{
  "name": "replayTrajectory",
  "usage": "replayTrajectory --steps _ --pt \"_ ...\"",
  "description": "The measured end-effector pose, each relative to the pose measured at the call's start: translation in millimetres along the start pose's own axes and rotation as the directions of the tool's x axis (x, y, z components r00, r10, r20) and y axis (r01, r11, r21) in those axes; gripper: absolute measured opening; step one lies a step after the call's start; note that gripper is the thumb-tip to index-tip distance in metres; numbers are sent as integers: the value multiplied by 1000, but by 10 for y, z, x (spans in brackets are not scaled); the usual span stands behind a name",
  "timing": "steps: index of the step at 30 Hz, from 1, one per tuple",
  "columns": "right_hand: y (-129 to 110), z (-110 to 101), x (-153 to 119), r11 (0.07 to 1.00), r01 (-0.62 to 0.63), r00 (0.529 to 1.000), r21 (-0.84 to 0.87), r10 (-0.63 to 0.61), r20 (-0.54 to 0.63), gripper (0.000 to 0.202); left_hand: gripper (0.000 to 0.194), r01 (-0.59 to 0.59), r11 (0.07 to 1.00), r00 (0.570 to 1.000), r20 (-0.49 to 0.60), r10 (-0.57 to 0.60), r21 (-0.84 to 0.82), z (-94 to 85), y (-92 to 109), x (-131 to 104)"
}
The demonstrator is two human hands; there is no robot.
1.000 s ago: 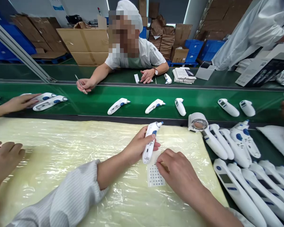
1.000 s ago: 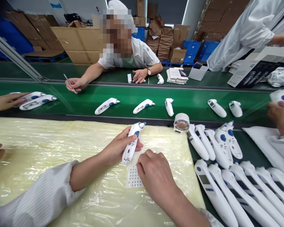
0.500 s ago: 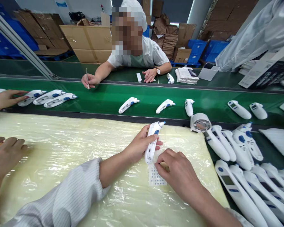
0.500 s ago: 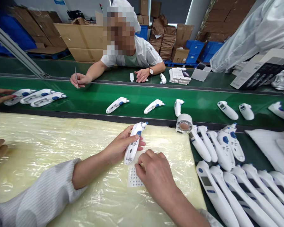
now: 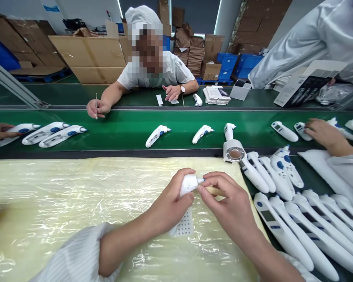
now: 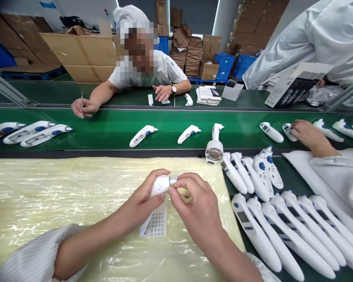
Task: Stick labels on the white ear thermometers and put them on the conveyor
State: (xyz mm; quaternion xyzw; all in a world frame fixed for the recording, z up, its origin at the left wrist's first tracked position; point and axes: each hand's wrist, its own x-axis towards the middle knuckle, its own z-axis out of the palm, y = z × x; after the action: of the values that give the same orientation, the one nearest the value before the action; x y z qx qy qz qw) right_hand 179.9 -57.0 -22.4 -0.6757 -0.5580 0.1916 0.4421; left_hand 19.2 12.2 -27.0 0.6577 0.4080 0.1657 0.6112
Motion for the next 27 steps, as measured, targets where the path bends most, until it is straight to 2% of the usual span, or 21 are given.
replayTrajectory --steps 7,12,27 --pt "-13 18 -3 1000 22 1000 -10 -22 7 8 34 9 1000 999 34 -10 16 20 3 -37" --pt "9 41 2 1000 11 1000 0 -11 3 6 33 36 999 997 64 -36 4 31 -8 -39" --pt "-1 40 12 999 33 999 1 -33 0 6 29 -30 1000 997 78 30 1 54 -2 -41"
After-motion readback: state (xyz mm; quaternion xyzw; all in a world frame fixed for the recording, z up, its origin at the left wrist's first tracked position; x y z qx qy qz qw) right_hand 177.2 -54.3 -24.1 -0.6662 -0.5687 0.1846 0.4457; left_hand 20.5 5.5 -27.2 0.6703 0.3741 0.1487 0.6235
